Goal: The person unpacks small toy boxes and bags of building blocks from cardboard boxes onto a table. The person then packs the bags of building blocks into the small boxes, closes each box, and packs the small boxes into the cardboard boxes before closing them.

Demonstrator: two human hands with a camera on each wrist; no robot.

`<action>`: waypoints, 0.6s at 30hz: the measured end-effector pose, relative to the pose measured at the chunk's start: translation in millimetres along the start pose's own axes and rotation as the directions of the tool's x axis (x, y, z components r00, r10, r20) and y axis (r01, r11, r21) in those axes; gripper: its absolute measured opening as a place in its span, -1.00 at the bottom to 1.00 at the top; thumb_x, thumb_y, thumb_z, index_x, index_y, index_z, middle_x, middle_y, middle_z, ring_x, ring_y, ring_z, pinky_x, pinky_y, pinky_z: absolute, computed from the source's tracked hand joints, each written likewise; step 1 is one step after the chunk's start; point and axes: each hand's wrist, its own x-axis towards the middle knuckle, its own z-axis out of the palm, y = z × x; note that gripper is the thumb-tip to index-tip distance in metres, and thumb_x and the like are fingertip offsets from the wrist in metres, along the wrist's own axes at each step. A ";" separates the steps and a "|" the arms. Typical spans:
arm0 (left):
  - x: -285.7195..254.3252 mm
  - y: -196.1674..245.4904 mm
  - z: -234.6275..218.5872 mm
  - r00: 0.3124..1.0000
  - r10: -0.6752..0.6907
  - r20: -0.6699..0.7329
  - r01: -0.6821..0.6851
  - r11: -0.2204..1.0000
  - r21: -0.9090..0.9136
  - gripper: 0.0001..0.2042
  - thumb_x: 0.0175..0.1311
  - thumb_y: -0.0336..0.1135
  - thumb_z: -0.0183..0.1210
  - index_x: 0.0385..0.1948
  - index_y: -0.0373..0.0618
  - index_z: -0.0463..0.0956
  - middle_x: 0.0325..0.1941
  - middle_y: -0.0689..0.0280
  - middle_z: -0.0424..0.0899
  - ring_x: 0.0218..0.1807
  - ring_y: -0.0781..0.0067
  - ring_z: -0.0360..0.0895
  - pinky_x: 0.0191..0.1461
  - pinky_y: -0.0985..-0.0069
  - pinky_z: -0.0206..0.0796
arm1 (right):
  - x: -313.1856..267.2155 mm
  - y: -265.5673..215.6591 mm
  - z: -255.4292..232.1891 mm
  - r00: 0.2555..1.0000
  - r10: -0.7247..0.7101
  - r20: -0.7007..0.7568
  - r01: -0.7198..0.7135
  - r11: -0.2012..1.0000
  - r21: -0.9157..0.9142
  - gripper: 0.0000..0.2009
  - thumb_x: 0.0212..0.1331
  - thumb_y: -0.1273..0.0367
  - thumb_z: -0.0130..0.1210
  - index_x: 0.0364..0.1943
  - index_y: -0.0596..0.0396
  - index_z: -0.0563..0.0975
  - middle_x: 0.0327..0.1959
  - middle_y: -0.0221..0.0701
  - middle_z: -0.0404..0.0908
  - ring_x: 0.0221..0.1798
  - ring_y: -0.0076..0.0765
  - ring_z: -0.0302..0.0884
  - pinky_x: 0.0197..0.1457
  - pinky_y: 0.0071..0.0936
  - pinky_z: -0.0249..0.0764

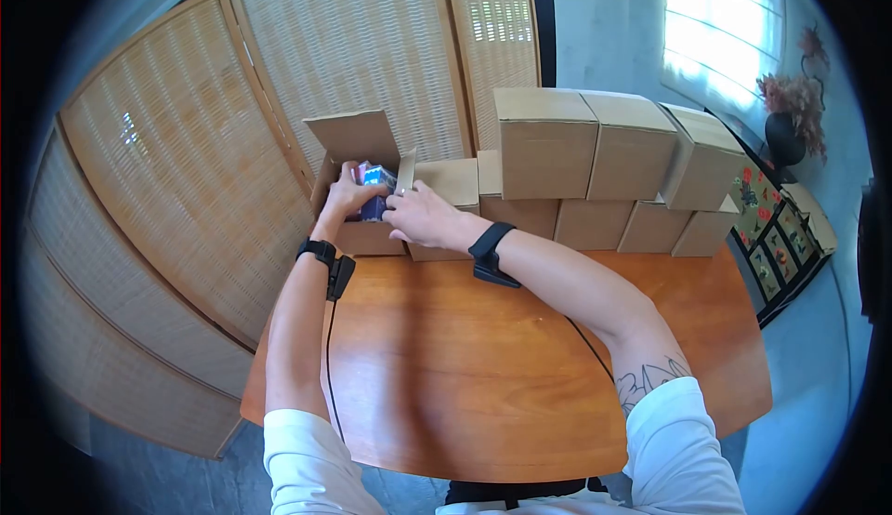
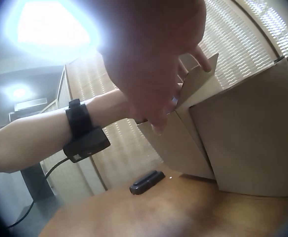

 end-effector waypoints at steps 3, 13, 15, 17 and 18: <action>13.0 -13.0 19.1 0.995 -0.005 -0.095 0.026 0.976 0.214 0.11 -0.22 0.24 0.52 0.50 0.08 0.20 0.41 -0.24 0.41 0.41 -0.31 0.40 0.45 0.03 0.32 | 5.2 3.2 16.2 1.000 -0.010 -0.026 0.010 1.000 -0.004 -0.90 0.24 0.33 0.22 -0.23 -0.02 0.67 -0.16 -0.36 0.61 0.06 -0.21 0.57 0.09 -0.18 0.48; -7.8 21.4 -16.9 0.987 -0.008 -0.159 0.026 0.993 0.116 0.07 -0.22 0.25 0.49 0.49 0.26 0.20 0.46 -0.28 0.20 0.43 -0.53 0.28 0.44 -0.13 0.27 | 25.9 11.4 36.4 0.990 0.056 -0.129 -0.030 0.981 0.192 -0.93 0.05 0.48 0.17 -0.41 0.08 0.66 -0.33 -0.23 0.61 -0.11 0.05 0.59 -0.02 -0.07 0.56; -4.4 17.9 -26.1 0.976 0.013 -0.216 0.013 0.993 0.120 0.06 -0.23 0.23 0.48 0.48 0.19 0.23 0.42 -0.31 0.23 0.39 -0.46 0.35 0.44 -0.07 0.28 | 24.9 11.0 33.4 0.984 0.149 -0.098 -0.128 0.973 0.193 -0.90 0.04 0.48 0.20 -0.36 0.12 0.69 -0.17 -0.18 0.63 0.06 0.01 0.55 0.14 -0.11 0.49; -6.4 18.7 -44.0 0.966 0.035 -0.255 -0.029 0.999 0.028 0.07 -0.24 0.22 0.49 0.47 0.13 0.25 0.40 -0.31 0.25 0.33 -0.37 0.43 0.43 0.02 0.32 | 20.5 10.1 31.1 0.976 0.144 -0.163 -0.118 0.980 0.160 -0.89 0.06 0.48 0.21 -0.32 0.12 0.68 -0.13 -0.18 0.60 0.09 0.00 0.52 0.16 -0.11 0.46; -8.4 18.9 -51.8 0.965 0.016 -0.263 -0.020 1.000 -0.012 0.06 -0.23 0.17 0.51 0.48 0.12 0.26 0.38 -0.25 0.27 0.30 -0.24 0.48 0.37 0.17 0.41 | 17.5 9.6 30.2 0.964 0.138 -0.227 -0.111 0.986 0.127 -0.87 0.07 0.47 0.21 -0.28 0.12 0.68 -0.08 -0.18 0.57 0.12 -0.01 0.49 0.17 -0.11 0.44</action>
